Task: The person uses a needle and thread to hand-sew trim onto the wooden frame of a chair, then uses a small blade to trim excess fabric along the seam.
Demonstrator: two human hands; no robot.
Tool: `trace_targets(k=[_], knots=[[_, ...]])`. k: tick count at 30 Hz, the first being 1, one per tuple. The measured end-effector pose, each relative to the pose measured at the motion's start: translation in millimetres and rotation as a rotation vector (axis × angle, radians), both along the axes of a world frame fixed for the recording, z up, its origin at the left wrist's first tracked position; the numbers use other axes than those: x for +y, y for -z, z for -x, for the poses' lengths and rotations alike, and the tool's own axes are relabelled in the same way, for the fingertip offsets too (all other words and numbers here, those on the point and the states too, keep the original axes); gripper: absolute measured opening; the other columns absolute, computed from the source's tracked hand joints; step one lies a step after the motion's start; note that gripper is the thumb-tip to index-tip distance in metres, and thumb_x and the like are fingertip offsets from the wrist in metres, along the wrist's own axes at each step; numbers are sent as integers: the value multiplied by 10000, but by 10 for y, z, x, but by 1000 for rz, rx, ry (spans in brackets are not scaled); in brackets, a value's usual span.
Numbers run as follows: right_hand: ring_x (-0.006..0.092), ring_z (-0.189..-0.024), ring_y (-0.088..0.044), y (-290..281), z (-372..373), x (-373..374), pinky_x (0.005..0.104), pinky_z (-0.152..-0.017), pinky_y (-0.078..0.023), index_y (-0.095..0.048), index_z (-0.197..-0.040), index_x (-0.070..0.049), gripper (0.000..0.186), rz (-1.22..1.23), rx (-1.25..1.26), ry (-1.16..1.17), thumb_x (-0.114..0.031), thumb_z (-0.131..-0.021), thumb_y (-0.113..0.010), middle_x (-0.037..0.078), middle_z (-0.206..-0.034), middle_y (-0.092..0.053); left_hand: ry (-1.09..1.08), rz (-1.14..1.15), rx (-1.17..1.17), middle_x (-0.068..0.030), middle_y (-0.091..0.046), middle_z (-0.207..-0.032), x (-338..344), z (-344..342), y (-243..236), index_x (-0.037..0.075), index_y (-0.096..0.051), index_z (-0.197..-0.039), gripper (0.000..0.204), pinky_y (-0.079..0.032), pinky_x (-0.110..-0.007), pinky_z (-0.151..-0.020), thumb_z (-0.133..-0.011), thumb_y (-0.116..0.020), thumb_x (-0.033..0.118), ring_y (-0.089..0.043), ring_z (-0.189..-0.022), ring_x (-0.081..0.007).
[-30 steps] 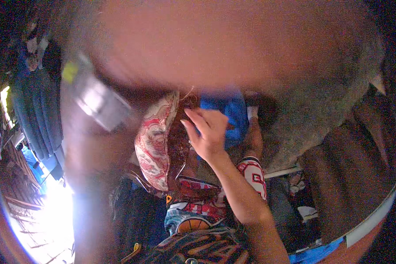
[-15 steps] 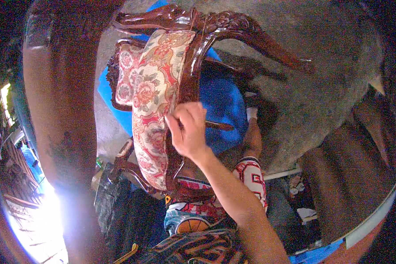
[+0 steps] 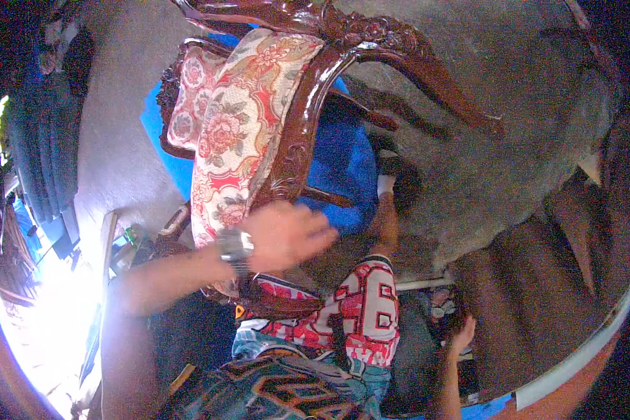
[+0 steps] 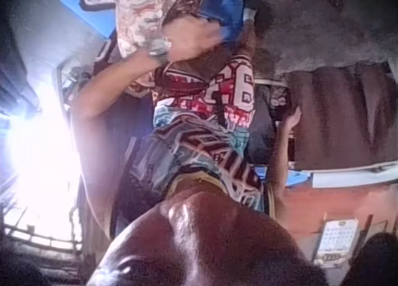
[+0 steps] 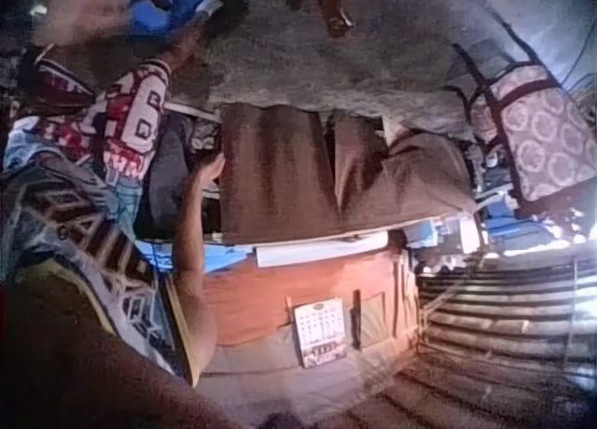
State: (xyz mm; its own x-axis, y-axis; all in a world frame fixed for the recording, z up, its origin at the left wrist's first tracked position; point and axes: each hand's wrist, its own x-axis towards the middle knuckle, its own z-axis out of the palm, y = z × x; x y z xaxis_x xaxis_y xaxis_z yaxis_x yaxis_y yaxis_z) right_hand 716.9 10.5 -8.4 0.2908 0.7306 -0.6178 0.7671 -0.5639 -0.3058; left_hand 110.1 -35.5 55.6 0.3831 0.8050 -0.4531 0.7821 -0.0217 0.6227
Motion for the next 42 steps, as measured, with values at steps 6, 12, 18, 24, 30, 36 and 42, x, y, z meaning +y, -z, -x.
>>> trace_targets(k=[6,12,18,24,30,36,42], knots=[[170,-758,-488,-234,-888,-767,333,-726,-407,-493,-898,-81,227,1,-22,-545,-291,-967,-439,12,-794,-466,-634,27,643,-111,-534,-920,-34,320,-477,62,-485,-1247,405,-487,-361,-479,-872,-568,191,-580,-553,-264],[77,-503,-325,-144,703,-205,232,-466,-293,-452,-793,-122,313,159,250,-60,-392,-953,-444,-32,-611,-349,-749,33,427,-106,-541,-778,-550,95,-277,73,-501,-1280,460,-483,-404,-533,-826,-568,52,-581,-624,-300],[79,-566,-401,-69,1726,368,220,-502,-332,-526,-877,-69,266,43,412,45,-321,-950,-485,-15,-680,-449,-686,-13,360,-83,-496,-748,-611,113,-106,71,-516,-1273,510,-470,-369,-484,-770,-596,49,-553,-549,-246],[119,-708,-595,-23,3709,779,264,-647,-491,-558,-1000,2,107,117,618,-793,-72,-950,-499,58,-766,-607,-712,-45,387,-68,-484,-775,-647,-1,2,71,-484,-1311,568,-477,-343,-466,-755,-602,81,-551,-527,-206],[256,-664,-660,-2,5299,961,305,-582,-506,-603,-808,-43,122,-187,921,-1077,-144,-817,-670,119,-729,-645,-787,18,374,-107,-489,-752,-642,-54,33,83,-476,-1323,480,-458,-396,-497,-855,-579,114,-547,-577,-278],[287,-594,-644,57,5748,987,345,-528,-503,-590,-793,-34,132,-196,959,-1213,-112,-765,-693,135,-627,-615,-814,25,360,-99,-472,-727,-636,-34,18,76,-493,-1308,482,-462,-389,-512,-841,-600,127,-548,-585,-273],[285,-598,-642,136,5813,959,341,-538,-501,-571,-776,-28,126,-191,1053,-1201,-71,-746,-685,138,-652,-622,-807,-42,364,-88,-466,-712,-640,-22,74,71,-515,-1289,497,-466,-380,-517,-810,-634,129,-547,-577,-255]])
